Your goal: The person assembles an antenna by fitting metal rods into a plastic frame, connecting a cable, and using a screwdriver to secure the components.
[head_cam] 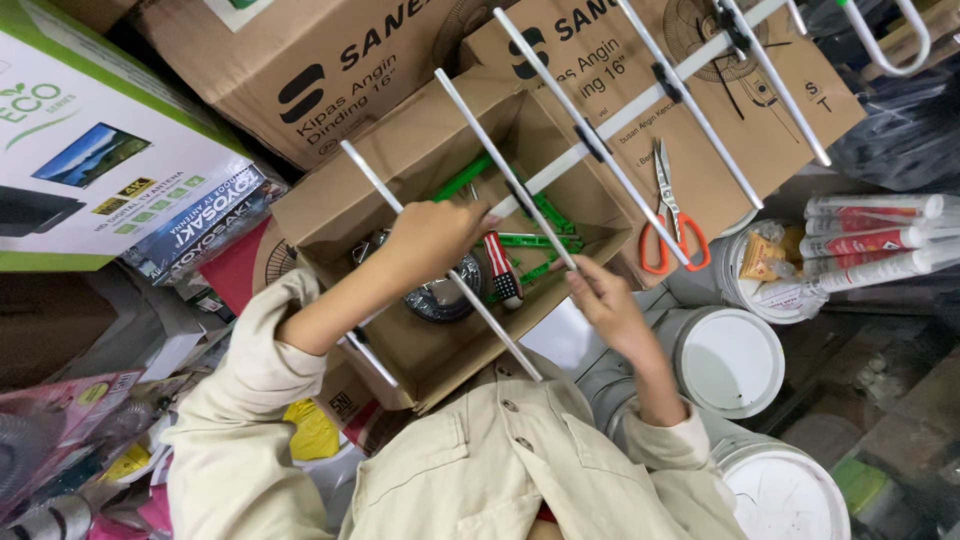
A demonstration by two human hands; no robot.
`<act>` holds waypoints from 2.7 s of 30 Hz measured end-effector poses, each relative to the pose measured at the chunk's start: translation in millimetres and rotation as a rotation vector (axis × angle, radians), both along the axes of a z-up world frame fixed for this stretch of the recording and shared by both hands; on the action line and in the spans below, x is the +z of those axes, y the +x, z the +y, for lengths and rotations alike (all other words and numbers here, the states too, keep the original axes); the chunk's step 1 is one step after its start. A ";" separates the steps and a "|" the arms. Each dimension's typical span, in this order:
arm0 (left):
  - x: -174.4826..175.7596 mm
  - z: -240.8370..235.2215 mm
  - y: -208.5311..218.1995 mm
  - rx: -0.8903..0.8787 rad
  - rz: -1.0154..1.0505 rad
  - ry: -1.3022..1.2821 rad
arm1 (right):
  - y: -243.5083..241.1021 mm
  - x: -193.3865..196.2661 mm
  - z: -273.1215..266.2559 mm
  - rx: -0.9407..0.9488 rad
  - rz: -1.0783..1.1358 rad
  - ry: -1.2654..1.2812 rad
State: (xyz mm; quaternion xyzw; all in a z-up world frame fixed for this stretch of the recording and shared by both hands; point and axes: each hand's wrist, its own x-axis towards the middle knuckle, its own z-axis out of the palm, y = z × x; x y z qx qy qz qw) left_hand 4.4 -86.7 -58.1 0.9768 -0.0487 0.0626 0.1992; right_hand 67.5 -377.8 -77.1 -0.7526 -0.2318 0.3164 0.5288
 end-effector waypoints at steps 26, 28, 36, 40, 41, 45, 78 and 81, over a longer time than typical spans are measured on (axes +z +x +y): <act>-2.7 -10.4 -1.0 0.032 -0.084 0.014 | -0.3 5.0 -4.7 -0.083 -0.167 -0.064; -0.7 -8.8 -3.6 0.042 -0.081 0.019 | 1.5 9.0 -8.0 -0.030 -0.137 -0.122; 1.1 -7.1 -3.3 0.024 -0.062 0.001 | -0.3 12.3 -6.2 -0.007 -0.131 -0.154; -2.3 -6.2 0.5 0.035 -0.011 0.009 | 0.2 5.0 -8.1 0.011 -0.219 -0.168; -1.0 -5.7 -1.1 0.030 -0.027 0.007 | -1.3 3.5 -4.8 0.011 -0.267 -0.164; 0.6 -3.5 -8.0 0.007 -0.064 0.019 | 7.2 32.4 -21.3 0.015 -0.414 -0.117; 4.3 -4.1 -8.8 0.027 -0.085 0.004 | 28.3 90.5 -17.7 -0.251 -0.848 -0.317; 1.3 -3.7 -6.9 0.031 -0.093 0.013 | -6.1 76.6 0.5 -0.125 -0.748 -0.311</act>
